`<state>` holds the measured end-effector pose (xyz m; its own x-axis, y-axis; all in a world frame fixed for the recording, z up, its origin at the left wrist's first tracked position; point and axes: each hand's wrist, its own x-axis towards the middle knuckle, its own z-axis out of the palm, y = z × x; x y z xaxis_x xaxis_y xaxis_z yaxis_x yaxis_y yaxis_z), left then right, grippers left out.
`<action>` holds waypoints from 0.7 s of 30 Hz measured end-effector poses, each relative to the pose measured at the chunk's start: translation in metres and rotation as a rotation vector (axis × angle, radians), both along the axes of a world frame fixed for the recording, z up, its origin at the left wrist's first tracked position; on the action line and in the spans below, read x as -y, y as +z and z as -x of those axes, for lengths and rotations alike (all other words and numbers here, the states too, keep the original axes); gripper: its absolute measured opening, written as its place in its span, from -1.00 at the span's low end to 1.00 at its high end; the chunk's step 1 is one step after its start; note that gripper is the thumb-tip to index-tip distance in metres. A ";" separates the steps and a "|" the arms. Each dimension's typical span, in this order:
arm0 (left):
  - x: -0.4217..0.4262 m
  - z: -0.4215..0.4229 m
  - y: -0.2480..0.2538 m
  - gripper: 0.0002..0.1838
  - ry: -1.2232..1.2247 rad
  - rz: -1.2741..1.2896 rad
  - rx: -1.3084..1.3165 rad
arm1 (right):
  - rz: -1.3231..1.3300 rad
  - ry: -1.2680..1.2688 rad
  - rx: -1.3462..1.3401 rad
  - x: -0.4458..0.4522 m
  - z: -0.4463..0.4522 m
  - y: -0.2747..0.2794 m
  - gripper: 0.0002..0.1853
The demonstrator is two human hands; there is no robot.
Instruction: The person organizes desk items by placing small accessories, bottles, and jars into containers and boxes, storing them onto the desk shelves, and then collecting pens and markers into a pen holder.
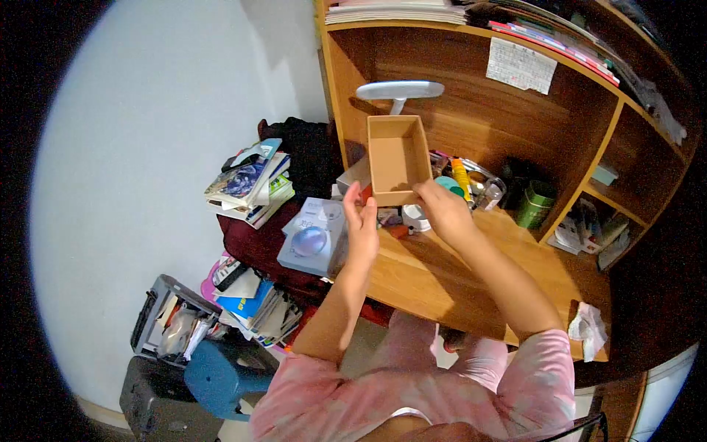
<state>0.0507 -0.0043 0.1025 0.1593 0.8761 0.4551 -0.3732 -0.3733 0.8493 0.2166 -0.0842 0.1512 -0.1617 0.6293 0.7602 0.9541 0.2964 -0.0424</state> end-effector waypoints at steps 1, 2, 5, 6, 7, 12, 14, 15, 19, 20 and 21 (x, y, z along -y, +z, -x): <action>0.004 -0.005 0.011 -0.42 -0.031 -0.036 -0.056 | -0.020 -0.050 0.023 0.017 -0.005 -0.001 -0.77; 0.030 -0.013 0.014 -0.39 -0.156 0.066 -0.062 | 0.004 -0.094 0.035 0.034 -0.011 -0.004 -0.77; 0.026 -0.063 -0.040 -0.33 -0.262 0.069 -0.045 | 0.064 -0.232 0.063 0.089 -0.026 -0.013 -0.79; 0.042 -0.074 -0.039 -0.34 -0.287 0.065 -0.133 | 0.099 -0.261 0.057 0.106 -0.034 -0.019 -0.78; 0.068 -0.078 -0.021 -0.33 -0.307 0.012 -0.203 | 0.131 -0.291 0.048 0.123 -0.042 -0.024 -0.76; 0.126 -0.129 -0.033 -0.32 -0.462 0.087 -0.413 | 0.297 -0.436 -0.020 0.191 -0.068 -0.047 -0.76; 0.123 -0.152 -0.072 -0.32 -0.582 0.184 -0.421 | 0.316 -0.426 -0.058 0.203 -0.079 -0.064 -0.76; 0.140 -0.144 -0.048 -0.33 -0.596 0.248 -0.398 | 0.352 -0.450 -0.048 0.205 -0.085 -0.072 -0.77; 0.146 -0.145 -0.062 -0.33 -0.617 0.371 -0.478 | 0.397 -0.452 -0.079 0.209 -0.092 -0.098 -0.78; 0.145 -0.145 -0.066 -0.32 -0.600 0.358 -0.478 | 0.393 -0.438 -0.087 0.207 -0.094 -0.105 -0.78; 0.143 -0.146 -0.072 -0.31 -0.582 0.344 -0.478 | 0.388 -0.425 -0.095 0.206 -0.094 -0.107 -0.78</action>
